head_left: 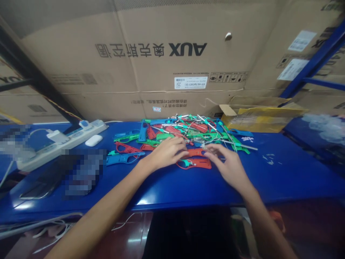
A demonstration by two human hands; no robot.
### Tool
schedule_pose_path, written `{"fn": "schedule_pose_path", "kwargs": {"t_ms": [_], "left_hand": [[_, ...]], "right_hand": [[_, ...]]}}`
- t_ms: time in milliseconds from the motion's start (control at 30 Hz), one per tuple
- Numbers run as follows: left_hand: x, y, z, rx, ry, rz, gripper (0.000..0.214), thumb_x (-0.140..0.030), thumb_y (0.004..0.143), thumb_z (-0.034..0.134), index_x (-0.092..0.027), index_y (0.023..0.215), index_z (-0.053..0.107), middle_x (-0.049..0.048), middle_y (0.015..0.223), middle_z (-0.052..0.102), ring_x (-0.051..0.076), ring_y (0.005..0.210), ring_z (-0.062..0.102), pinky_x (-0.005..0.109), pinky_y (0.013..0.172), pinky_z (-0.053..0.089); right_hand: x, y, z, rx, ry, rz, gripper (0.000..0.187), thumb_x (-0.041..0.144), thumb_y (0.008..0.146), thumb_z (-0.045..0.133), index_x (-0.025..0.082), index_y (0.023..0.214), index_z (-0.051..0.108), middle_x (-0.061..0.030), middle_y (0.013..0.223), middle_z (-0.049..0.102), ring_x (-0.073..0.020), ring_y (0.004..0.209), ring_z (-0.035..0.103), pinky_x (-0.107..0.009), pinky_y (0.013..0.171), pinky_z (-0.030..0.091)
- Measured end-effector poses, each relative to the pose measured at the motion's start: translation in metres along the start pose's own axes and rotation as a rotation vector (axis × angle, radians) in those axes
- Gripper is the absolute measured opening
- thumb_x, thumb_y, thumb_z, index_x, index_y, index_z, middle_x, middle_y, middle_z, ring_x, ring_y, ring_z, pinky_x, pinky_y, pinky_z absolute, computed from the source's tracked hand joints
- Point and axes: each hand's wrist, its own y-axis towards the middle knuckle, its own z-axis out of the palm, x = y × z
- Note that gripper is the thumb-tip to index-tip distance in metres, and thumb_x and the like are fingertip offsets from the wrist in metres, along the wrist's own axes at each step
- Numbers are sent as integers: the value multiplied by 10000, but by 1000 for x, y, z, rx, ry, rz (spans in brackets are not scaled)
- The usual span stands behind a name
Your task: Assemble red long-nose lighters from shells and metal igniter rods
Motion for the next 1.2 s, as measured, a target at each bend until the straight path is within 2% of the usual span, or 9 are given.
{"fn": "schedule_pose_path", "kwargs": {"t_ms": [67, 133, 267, 400, 500, 667, 800, 1000, 1200], "left_hand": [[-1, -1, 3, 73, 59, 5, 291, -366, 1053, 512, -166, 977, 710, 61, 1028, 677, 223, 980, 632, 367, 877, 461], [-4, -1, 6, 95, 80, -1, 266, -342, 1046, 531, -167, 985, 721, 63, 1044, 682, 222, 992, 635, 364, 896, 454], [-7, 0, 6, 128, 17, -56, 166, -304, 995, 625, -176, 969, 729, 52, 1017, 692, 213, 965, 645, 337, 883, 457], [-4, 0, -3, 216, -75, -150, 178, -350, 949, 681, -184, 926, 741, 36, 960, 730, 207, 892, 657, 314, 795, 455], [0, -1, -8, 272, -98, -181, 184, -365, 926, 692, -203, 921, 780, 38, 951, 761, 213, 894, 673, 315, 795, 452], [2, -4, -7, 261, -167, -170, 196, -351, 914, 669, -210, 926, 805, 65, 929, 783, 214, 860, 698, 312, 793, 467], [2, -7, -6, 278, -268, -187, 209, -333, 926, 622, -186, 929, 771, 58, 896, 764, 175, 769, 679, 270, 696, 459], [-1, -7, -5, 296, -456, -234, 155, -289, 938, 591, -173, 967, 690, 17, 844, 717, 128, 669, 597, 234, 598, 413], [-7, -3, 7, 243, -619, -151, 218, -293, 987, 536, -154, 1064, 685, 41, 916, 700, 135, 749, 608, 238, 668, 453]], "right_hand": [[-5, -19, 8, 15, -61, -14, 157, 337, 968, 631, 233, 1063, 700, -53, 1021, 765, -218, 908, 718, -338, 847, 563], [-10, -29, 16, 35, -99, -50, 141, 322, 979, 616, 237, 1060, 694, -58, 1038, 757, -228, 957, 711, -350, 890, 553], [-13, -32, 20, 68, -115, -50, 156, 309, 991, 599, 240, 1102, 685, -59, 1074, 759, -235, 994, 715, -365, 916, 550], [-11, -34, 16, 121, -100, -27, 171, 321, 992, 600, 250, 1119, 690, -55, 1104, 762, -232, 1004, 722, -363, 904, 562], [-8, -36, 15, 169, -87, -55, 171, 333, 999, 601, 258, 1121, 695, -44, 1118, 759, -222, 1031, 710, -363, 934, 555], [-6, -37, 16, 206, -74, -100, 159, 329, 1001, 606, 250, 1103, 701, -51, 1108, 756, -225, 1040, 693, -398, 961, 550], [-6, -36, 18, 248, -84, -134, 165, 327, 1014, 578, 251, 1095, 701, -61, 1081, 748, -240, 1040, 677, -424, 942, 553], [-8, -37, 17, 218, -120, -111, 193, 311, 1017, 567, 267, 1164, 684, -48, 1134, 739, -232, 1066, 677, -396, 949, 547], [-5, -36, 15, 226, -119, -106, 160, 304, 1017, 559, 260, 1132, 661, -54, 1095, 718, -228, 1032, 671, -377, 924, 536]]}}
